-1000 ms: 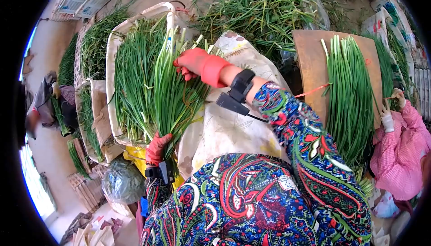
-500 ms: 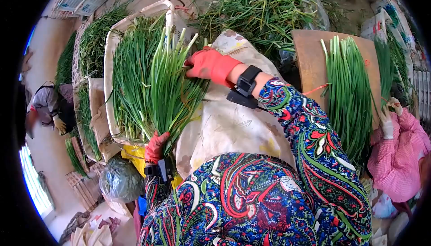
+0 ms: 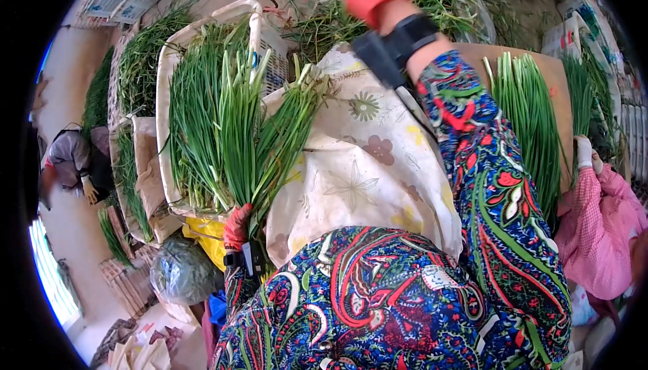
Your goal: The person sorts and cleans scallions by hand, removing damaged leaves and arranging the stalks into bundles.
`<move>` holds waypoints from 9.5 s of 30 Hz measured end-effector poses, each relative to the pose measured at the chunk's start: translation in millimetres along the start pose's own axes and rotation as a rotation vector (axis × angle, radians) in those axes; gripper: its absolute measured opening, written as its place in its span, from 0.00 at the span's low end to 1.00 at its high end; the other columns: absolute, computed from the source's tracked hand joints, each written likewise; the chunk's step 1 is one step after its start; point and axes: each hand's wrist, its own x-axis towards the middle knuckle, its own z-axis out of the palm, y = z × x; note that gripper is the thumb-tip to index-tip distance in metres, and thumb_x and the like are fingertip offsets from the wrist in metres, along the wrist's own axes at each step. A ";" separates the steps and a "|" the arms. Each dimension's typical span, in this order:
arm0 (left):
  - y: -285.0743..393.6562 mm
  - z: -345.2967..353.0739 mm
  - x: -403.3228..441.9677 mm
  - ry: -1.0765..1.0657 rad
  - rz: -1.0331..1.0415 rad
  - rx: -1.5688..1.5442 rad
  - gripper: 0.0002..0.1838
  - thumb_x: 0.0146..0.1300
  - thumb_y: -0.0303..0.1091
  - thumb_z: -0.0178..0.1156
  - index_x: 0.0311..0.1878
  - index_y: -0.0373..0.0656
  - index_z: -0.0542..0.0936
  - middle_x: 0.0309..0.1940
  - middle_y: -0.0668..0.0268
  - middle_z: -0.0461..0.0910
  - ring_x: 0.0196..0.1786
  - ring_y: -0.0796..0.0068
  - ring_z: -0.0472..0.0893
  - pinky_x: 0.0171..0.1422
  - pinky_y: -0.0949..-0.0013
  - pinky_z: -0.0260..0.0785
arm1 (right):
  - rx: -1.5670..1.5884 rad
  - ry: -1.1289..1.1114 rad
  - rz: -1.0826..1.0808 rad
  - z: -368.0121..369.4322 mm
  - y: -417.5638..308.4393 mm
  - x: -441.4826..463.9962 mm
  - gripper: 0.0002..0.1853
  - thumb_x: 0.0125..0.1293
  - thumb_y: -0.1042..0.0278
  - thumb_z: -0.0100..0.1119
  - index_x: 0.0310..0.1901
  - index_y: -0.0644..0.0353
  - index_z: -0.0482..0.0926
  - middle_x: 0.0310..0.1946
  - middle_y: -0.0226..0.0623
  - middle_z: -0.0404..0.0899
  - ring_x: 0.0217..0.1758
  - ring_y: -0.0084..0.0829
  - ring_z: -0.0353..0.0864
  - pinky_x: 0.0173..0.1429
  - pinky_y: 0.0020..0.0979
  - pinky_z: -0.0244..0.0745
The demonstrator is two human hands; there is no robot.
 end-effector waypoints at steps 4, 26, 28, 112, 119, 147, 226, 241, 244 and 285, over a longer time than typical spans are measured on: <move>-5.0 2.4 -0.6 0.075 0.007 0.034 0.29 0.50 0.39 0.63 0.55 0.38 0.68 0.48 0.64 0.73 0.49 0.70 0.72 0.58 0.70 0.61 | -0.155 0.046 0.231 -38.5 17.0 -42.6 0.25 0.58 0.42 0.43 0.42 0.56 0.75 0.28 0.27 0.75 0.18 0.16 0.63 0.16 0.17 0.51; 0.6 6.4 2.8 -0.059 0.025 -0.080 0.15 0.53 0.33 0.58 0.44 0.43 0.70 0.29 0.69 0.73 0.19 0.79 0.68 0.16 0.78 0.55 | 0.664 0.146 0.652 79.7 17.7 -163.7 0.10 0.60 0.63 0.42 0.31 0.57 0.72 0.19 0.27 0.69 0.10 0.10 0.55 0.10 0.13 0.47; 4.7 9.0 1.2 -0.062 0.023 -0.090 0.15 0.54 0.32 0.58 0.45 0.43 0.70 0.30 0.69 0.74 0.21 0.79 0.69 0.17 0.77 0.58 | 0.653 0.011 0.539 61.5 5.4 -148.0 0.10 0.60 0.63 0.41 0.30 0.57 0.72 0.17 0.27 0.66 0.10 0.11 0.53 0.11 0.14 0.47; -3.6 15.5 0.5 -0.128 -0.091 -0.225 0.16 0.54 0.43 0.57 0.20 0.42 0.70 0.08 0.69 0.63 0.10 0.78 0.62 0.15 0.76 0.53 | 0.808 0.025 0.173 -44.0 -13.2 -86.7 0.19 0.61 0.68 0.48 0.53 0.66 0.66 0.15 0.19 0.53 0.13 0.09 0.52 0.16 0.12 0.50; -23.5 -9.3 14.2 -0.140 -0.107 -0.144 0.19 0.52 0.46 0.59 0.16 0.43 0.69 0.07 0.67 0.64 0.11 0.74 0.65 0.16 0.73 0.55 | 0.602 -0.031 0.820 29.7 63.8 -167.8 0.16 0.57 0.54 0.56 0.36 0.60 0.73 0.29 0.33 0.76 0.33 0.28 0.78 0.29 0.25 0.74; 0.8 13.7 4.6 -0.229 -0.108 -0.108 0.17 0.55 0.48 0.55 0.23 0.44 0.71 0.10 0.72 0.63 0.11 0.80 0.60 0.17 0.76 0.50 | 1.075 -0.096 0.712 107.3 118.5 -177.2 0.15 0.61 0.56 0.51 0.42 0.58 0.73 0.30 0.31 0.76 0.16 0.20 0.67 0.23 0.16 0.68; 28.9 20.6 -0.8 -0.067 -0.192 0.037 0.12 0.51 0.34 0.60 0.37 0.43 0.71 0.15 0.68 0.69 0.13 0.77 0.66 0.17 0.77 0.55 | -0.735 -0.289 0.265 138.9 4.4 -133.8 0.24 0.56 0.46 0.49 0.31 0.66 0.76 0.24 0.37 0.76 0.25 0.29 0.76 0.33 0.30 0.70; 33.1 22.6 -1.9 -0.014 -0.209 0.087 0.10 0.51 0.31 0.61 0.35 0.42 0.71 0.15 0.68 0.70 0.14 0.78 0.66 0.17 0.77 0.56 | -0.409 -0.403 0.399 142.7 24.7 -126.5 0.17 0.56 0.61 0.45 0.27 0.69 0.76 0.22 0.39 0.77 0.23 0.30 0.78 0.30 0.27 0.71; 33.3 22.3 -2.2 -0.029 -0.215 0.051 0.10 0.51 0.31 0.61 0.35 0.42 0.71 0.16 0.68 0.70 0.14 0.78 0.66 0.17 0.77 0.56 | -0.603 -0.459 0.331 139.7 22.3 -127.8 0.14 0.54 0.66 0.46 0.24 0.68 0.77 0.22 0.39 0.78 0.24 0.32 0.79 0.29 0.27 0.72; 31.9 14.8 6.2 -0.122 -0.239 0.103 0.09 0.52 0.35 0.58 0.30 0.41 0.71 0.13 0.66 0.68 0.13 0.76 0.65 0.18 0.75 0.56 | -0.234 -0.323 0.511 43.2 19.7 -89.9 0.22 0.50 0.48 0.62 0.39 0.58 0.78 0.36 0.31 0.75 0.36 0.18 0.73 0.40 0.18 0.67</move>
